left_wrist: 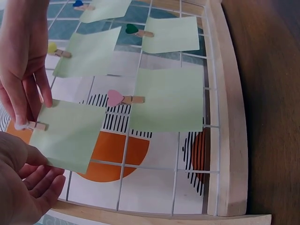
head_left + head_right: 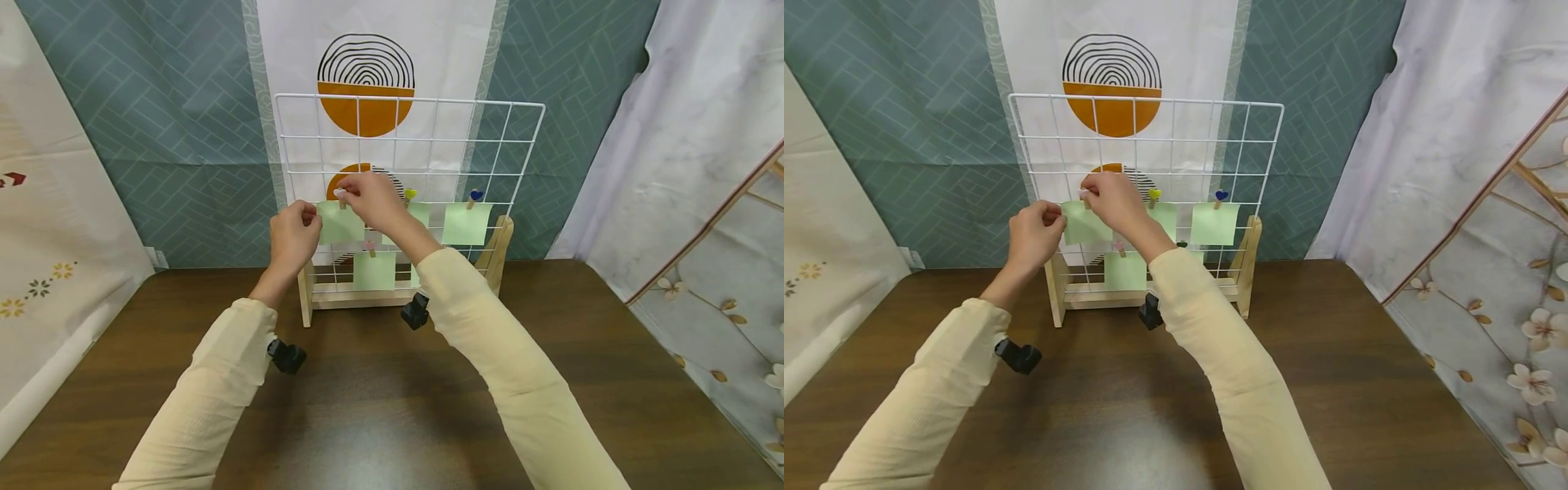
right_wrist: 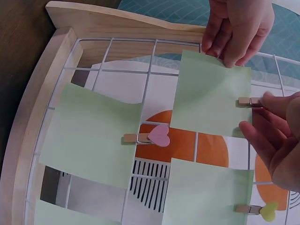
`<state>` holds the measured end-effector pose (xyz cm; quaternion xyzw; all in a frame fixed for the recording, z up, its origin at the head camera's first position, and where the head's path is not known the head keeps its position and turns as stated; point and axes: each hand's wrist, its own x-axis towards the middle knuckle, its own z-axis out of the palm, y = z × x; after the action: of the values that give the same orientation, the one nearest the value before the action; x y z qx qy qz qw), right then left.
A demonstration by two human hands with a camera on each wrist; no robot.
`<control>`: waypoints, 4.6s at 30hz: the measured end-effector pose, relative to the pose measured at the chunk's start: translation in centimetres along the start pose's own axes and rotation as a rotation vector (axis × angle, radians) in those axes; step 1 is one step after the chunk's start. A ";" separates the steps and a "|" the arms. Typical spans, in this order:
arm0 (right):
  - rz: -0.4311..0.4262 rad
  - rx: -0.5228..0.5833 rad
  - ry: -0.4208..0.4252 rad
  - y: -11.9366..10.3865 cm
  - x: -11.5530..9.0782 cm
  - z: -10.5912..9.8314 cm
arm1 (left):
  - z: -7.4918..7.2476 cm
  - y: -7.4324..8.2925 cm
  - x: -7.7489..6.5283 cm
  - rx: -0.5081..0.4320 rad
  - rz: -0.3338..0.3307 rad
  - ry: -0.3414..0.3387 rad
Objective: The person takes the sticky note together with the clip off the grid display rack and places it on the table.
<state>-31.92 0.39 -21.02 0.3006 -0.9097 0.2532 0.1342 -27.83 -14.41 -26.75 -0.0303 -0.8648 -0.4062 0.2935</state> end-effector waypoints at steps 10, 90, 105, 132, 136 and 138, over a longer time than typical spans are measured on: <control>0.031 0.019 0.023 0.0 0.4 0.1 | 0.0 0.1 0.0 -0.005 -0.033 -0.014; 0.129 0.212 0.101 11.0 -14.6 -1.8 | -4.9 -5.2 -7.9 -0.296 -0.276 -0.406; 0.170 0.176 0.051 15.5 -18.7 -1.8 | -5.3 -9.2 -10.2 -0.213 -0.345 -0.498; 0.306 0.113 -0.065 22.4 -23.6 -1.9 | -7.5 -15.3 -11.6 -0.050 -0.396 -0.540; 0.324 0.119 -0.102 23.3 -24.1 -1.8 | -7.6 -15.6 -11.6 -0.021 -0.395 -0.540; 0.328 0.124 -0.114 23.8 -24.3 -1.7 | -7.7 -15.8 -11.7 -0.005 -0.387 -0.542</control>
<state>-27.35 29.41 -38.23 0.1698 -0.9353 0.3099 0.0207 -19.01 -28.33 -39.92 0.0270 -0.9002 -0.4336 -0.0300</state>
